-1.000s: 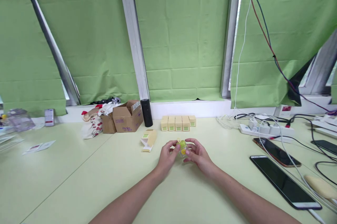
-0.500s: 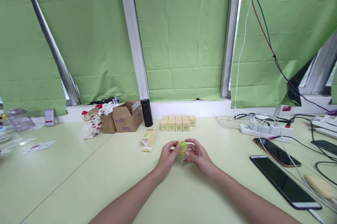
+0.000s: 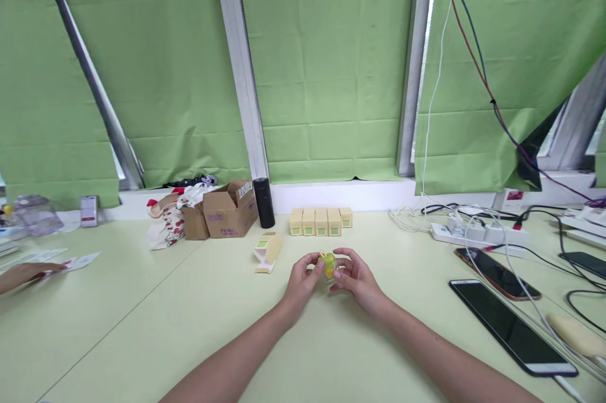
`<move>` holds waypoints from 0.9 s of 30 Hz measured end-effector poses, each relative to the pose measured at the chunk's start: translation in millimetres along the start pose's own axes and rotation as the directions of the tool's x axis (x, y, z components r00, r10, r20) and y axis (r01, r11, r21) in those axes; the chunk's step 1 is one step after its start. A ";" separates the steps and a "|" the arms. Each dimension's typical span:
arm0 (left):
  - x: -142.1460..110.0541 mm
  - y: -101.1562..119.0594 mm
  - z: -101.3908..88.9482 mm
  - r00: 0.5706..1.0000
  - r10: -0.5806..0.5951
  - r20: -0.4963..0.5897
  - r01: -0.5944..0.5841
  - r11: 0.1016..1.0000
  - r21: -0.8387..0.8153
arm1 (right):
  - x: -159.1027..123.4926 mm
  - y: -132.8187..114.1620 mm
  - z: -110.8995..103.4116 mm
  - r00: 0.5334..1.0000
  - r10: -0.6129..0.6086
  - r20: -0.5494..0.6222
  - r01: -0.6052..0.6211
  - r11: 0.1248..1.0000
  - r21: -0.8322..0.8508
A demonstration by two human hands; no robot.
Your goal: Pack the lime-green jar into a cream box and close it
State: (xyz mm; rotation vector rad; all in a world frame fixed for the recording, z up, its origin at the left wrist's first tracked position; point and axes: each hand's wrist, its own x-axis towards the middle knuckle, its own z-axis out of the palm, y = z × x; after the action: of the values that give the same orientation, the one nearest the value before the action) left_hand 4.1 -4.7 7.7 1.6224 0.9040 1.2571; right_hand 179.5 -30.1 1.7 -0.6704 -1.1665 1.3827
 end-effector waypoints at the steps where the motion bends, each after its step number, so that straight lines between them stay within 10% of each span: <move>1: -0.1 0.0 0.1 1.000 0.004 0.002 -0.004 1.000 -0.001 | -0.2 -0.5 0.4 1.000 -0.002 0.001 0.002 1.000 -0.001; 27: -9.6 6.8 4.6 0.987 0.156 -0.025 -0.144 0.954 0.263 | -1.9 -5.8 4.1 0.996 -0.085 0.003 0.085 0.996 0.010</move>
State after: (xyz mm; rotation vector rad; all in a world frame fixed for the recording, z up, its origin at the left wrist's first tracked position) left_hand 6.7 -16.8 10.2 1.9062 1.0246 1.3261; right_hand 178.4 -33.8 7.9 -0.6049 -1.1769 1.3178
